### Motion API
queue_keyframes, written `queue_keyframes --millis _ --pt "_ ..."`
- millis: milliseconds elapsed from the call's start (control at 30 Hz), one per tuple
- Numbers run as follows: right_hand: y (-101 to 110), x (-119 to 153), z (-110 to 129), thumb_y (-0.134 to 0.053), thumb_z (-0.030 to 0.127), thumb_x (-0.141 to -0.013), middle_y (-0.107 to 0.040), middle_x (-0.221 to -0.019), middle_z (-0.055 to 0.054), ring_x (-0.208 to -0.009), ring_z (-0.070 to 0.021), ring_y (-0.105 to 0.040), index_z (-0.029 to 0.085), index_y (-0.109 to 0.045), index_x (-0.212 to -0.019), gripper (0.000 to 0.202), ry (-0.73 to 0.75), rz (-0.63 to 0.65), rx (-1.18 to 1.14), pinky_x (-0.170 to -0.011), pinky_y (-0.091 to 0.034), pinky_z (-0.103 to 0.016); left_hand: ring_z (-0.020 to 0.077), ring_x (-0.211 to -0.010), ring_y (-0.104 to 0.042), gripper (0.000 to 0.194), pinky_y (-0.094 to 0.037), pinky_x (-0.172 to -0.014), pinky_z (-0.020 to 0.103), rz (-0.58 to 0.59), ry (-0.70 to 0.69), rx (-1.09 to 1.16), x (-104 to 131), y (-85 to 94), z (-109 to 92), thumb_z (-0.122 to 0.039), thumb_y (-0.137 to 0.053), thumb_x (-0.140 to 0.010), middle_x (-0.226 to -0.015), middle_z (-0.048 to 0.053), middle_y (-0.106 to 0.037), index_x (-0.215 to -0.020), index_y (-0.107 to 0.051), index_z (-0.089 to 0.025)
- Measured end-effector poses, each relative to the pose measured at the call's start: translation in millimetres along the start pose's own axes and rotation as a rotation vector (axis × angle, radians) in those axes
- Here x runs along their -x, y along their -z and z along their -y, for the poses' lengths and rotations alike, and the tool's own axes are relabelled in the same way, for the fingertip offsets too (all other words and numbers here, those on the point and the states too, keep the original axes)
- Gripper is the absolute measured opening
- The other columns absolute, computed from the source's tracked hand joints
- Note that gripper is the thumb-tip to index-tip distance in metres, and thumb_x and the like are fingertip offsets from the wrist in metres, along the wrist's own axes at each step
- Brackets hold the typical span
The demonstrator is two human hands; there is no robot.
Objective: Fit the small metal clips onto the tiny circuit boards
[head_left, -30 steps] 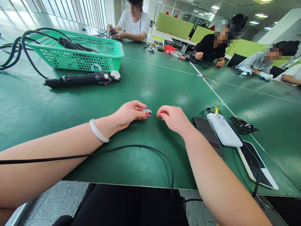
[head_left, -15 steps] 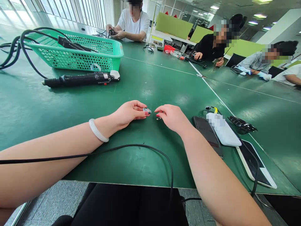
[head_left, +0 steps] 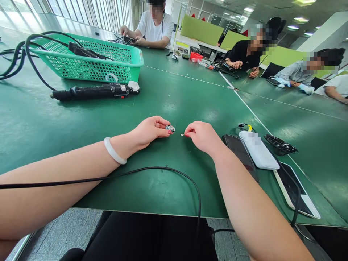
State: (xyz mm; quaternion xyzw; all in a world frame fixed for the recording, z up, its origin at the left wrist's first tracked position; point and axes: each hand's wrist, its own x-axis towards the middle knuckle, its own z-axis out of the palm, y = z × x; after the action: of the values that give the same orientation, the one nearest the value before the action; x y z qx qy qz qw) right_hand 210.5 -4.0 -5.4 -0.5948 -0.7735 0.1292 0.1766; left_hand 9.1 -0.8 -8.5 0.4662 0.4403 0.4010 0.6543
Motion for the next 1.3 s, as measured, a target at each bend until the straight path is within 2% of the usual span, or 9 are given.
queue_keyframes --millis 133,233,433,833,967,1100,1300 --pt "1.6 5.3 18.4 -0.053 0.012 -0.078 -0.063 -0.077 -0.002 -0.07 -0.0142 -0.054 0.02 -0.065 -0.069 0.017 0.087 -0.195 -0.09 -0.065 -0.041 -0.028 0.0139 -0.078 -0.065 0.028 -0.049 -0.085 0.036 0.007 -0.019 -0.036 0.8 -1.1 0.3 -0.003 -0.074 -0.062 -0.084 0.006 -0.07 -0.082 -0.057 -0.013" --pt "-3.2 8.0 31.6 -0.054 0.013 -0.079 -0.062 -0.076 -0.002 -0.07 -0.0145 -0.054 0.02 -0.064 -0.071 0.016 0.135 -0.233 -0.12 -0.065 -0.041 -0.028 0.0132 -0.076 -0.065 0.027 -0.049 -0.084 0.035 0.018 -0.041 -0.056 1.4 -2.4 0.2 -0.001 -0.072 -0.061 -0.08 0.005 -0.07 -0.08 -0.057 -0.013" --pt "-12.9 7.9 37.1 -0.052 0.012 -0.082 -0.064 -0.081 -0.003 -0.075 -0.0147 -0.056 0.019 -0.064 -0.073 0.016 0.153 -0.207 -0.128 -0.069 -0.043 -0.028 0.0129 -0.074 -0.064 0.028 -0.048 -0.084 0.036 0.036 -0.046 -0.081 0.1 -1.9 3.1 0.002 -0.071 -0.061 -0.076 0.004 -0.069 -0.08 -0.056 -0.013" --pt "-12.1 8.6 36.2 -0.053 0.013 -0.081 -0.064 -0.08 -0.003 -0.073 -0.0147 -0.057 0.019 -0.066 -0.074 0.017 0.178 -0.234 -0.13 -0.066 -0.043 -0.029 0.011 -0.073 -0.065 0.027 -0.048 -0.083 0.034 0.04 -0.04 -0.098 0.4 -2.5 1.3 0.004 -0.067 -0.064 -0.077 0.002 -0.068 -0.082 -0.055 -0.012" --pt "-9.7 8.8 33.2 -0.058 0.018 -0.081 -0.065 -0.084 -0.002 -0.069 -0.0132 -0.055 0.02 -0.068 -0.082 0.01 0.167 -0.257 -0.169 -0.066 -0.044 -0.029 0.0107 -0.073 -0.064 0.027 -0.049 -0.082 0.033 0.033 -0.039 -0.086 1.1 -2.6 0.5 0.005 -0.066 -0.063 -0.077 0.003 -0.069 -0.081 -0.055 -0.012" --pt "-7.3 8.8 29.8 -0.068 0.022 -0.073 -0.067 -0.091 -0.001 -0.063 -0.012 -0.053 0.022 -0.067 -0.099 0.026 0.134 -0.187 -0.172 -0.065 -0.044 -0.03 0.011 -0.073 -0.065 0.026 -0.049 -0.083 0.033 0.037 -0.052 -0.053 0.0 -0.9 1.6 0.003 -0.068 -0.063 -0.079 0.003 -0.07 -0.079 -0.054 -0.012" --pt "-10.0 7.6 30.2 -0.066 0.023 -0.075 -0.068 -0.086 -0.001 -0.062 -0.0124 -0.052 0.024 -0.071 -0.096 0.022 0.142 -0.147 -0.135 -0.061 -0.042 -0.029 0.012 -0.074 -0.066 0.028 -0.049 -0.083 0.034 0.062 -0.064 -0.021 -1.3 -0.3 2.8 -0.002 -0.072 -0.061 -0.08 0.004 -0.07 -0.08 -0.054 -0.012"
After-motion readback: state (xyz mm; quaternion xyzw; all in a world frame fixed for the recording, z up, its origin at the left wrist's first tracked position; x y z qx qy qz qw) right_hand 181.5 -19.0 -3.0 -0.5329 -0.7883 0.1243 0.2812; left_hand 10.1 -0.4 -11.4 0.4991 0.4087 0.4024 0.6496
